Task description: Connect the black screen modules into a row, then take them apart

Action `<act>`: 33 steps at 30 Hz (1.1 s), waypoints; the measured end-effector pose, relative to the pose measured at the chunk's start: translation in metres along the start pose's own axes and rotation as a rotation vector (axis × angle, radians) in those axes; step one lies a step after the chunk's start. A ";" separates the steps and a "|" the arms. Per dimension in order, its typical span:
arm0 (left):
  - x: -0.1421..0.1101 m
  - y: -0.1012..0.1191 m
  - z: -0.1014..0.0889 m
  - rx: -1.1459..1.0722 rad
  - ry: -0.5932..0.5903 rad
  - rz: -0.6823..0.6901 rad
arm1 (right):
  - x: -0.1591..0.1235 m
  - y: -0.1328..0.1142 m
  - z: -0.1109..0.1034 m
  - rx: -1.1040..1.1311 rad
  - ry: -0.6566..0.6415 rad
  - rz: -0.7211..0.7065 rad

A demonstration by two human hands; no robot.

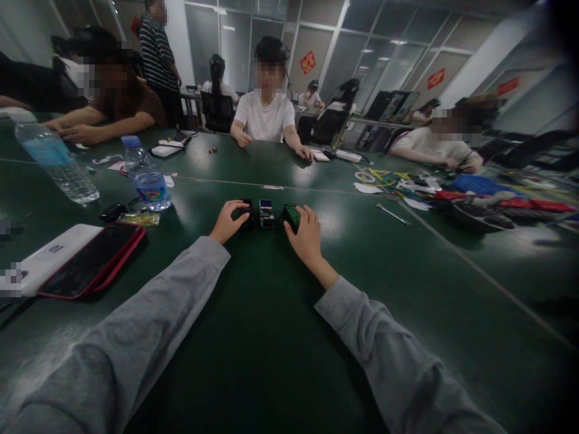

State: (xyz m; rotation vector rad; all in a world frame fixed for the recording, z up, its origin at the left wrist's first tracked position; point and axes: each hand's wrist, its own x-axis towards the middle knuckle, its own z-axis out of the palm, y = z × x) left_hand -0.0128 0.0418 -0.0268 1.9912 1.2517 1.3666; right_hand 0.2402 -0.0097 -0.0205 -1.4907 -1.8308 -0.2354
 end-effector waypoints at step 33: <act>0.000 -0.003 0.001 -0.003 0.004 0.001 | -0.001 0.005 0.004 0.195 -0.045 0.116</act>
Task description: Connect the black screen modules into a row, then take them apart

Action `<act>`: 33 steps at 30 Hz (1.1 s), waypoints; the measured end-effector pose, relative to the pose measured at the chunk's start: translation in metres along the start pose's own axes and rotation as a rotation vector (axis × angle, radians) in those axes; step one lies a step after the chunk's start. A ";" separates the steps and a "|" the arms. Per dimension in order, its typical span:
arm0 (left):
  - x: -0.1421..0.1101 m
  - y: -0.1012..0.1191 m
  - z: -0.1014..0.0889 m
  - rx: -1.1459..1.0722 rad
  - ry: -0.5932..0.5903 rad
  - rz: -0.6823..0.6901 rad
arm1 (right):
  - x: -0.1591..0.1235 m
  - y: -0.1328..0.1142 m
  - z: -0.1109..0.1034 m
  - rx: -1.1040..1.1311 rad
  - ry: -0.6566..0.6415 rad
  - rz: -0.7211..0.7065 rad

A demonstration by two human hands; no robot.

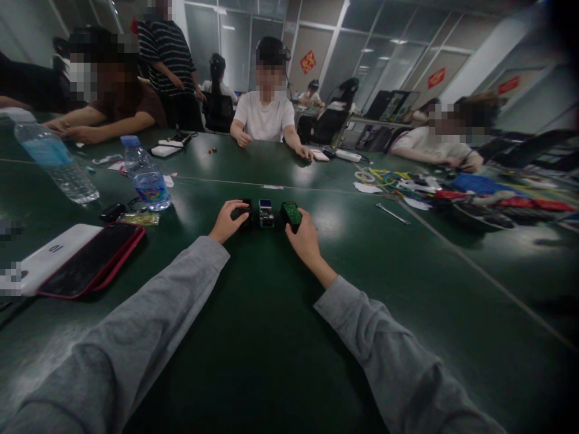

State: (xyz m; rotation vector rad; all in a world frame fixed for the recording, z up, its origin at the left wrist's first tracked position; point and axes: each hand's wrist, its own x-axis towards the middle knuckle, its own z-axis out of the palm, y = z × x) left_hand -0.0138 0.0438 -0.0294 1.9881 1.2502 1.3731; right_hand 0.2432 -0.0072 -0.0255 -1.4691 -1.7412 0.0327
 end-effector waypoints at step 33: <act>0.000 0.003 -0.001 0.012 -0.011 -0.003 | 0.001 -0.001 0.002 -0.181 0.020 -0.076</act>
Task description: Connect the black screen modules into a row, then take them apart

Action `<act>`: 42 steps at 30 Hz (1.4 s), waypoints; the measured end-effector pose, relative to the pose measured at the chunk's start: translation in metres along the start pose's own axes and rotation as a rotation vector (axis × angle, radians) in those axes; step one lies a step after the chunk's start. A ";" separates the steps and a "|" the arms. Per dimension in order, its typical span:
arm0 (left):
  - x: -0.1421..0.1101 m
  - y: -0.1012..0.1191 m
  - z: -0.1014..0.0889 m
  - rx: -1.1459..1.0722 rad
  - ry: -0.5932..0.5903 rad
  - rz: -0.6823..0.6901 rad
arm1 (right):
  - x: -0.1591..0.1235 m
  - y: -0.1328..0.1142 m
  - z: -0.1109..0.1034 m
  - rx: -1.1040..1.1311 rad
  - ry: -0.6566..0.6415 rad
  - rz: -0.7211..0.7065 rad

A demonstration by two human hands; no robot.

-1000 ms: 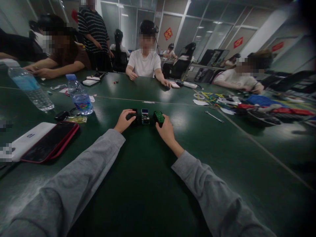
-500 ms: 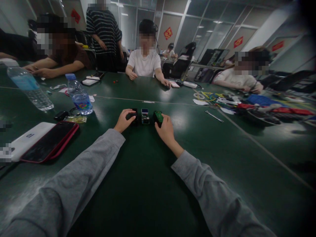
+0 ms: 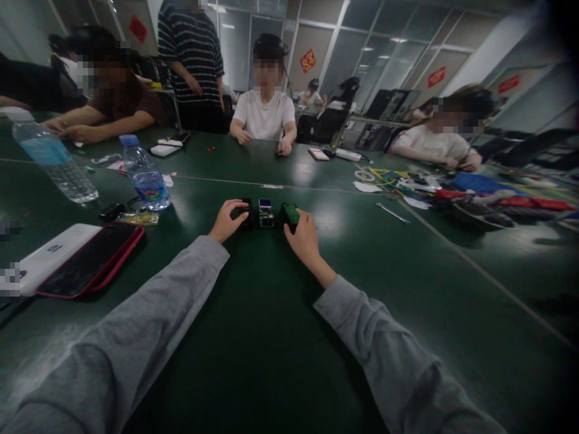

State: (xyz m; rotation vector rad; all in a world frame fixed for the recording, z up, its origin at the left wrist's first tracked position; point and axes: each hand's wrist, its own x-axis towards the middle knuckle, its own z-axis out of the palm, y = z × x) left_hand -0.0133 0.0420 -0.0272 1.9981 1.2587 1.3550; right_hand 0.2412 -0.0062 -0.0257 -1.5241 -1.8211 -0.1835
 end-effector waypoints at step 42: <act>-0.001 0.000 -0.001 -0.007 -0.010 -0.019 | -0.001 0.009 0.002 0.260 -0.053 0.152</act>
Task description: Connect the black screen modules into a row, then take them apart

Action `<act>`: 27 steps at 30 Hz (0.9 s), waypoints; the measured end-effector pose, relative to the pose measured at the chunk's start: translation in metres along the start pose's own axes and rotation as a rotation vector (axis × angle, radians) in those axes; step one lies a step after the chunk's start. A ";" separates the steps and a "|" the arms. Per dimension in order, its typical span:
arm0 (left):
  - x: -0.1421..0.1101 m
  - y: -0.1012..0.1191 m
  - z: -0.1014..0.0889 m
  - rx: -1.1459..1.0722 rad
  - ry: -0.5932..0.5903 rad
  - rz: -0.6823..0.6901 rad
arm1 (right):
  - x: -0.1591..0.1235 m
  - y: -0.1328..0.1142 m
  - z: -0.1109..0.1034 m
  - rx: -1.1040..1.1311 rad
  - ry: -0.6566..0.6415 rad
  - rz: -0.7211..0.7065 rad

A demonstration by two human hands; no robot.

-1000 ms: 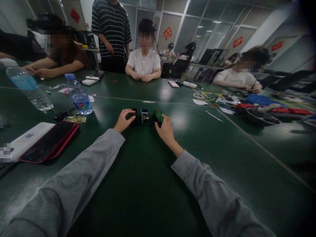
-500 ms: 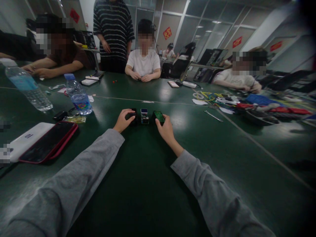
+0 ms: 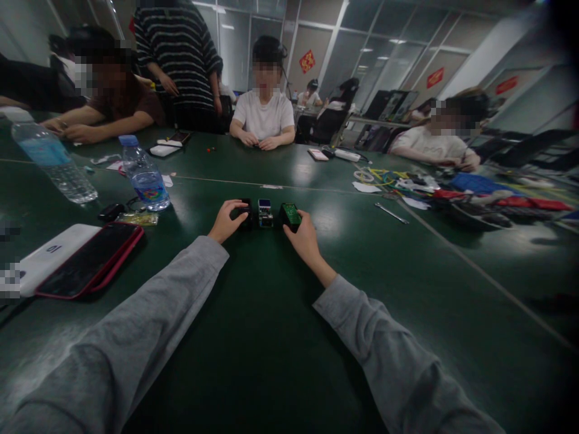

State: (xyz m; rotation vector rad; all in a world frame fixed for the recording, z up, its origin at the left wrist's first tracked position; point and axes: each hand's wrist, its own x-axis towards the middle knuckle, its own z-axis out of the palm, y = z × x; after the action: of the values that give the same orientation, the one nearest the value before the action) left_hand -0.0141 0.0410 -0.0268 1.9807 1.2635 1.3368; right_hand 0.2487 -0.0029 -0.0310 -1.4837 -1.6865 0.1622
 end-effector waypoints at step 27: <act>-0.009 0.030 0.002 0.299 -0.020 0.215 | -0.011 -0.039 -0.009 -0.333 -0.148 -0.463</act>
State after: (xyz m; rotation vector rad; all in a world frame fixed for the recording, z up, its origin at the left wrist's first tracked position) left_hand 0.0002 0.0193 -0.0097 2.3880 1.3363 1.2793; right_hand 0.2251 -0.0275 -0.0075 -1.2889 -2.2118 -0.2770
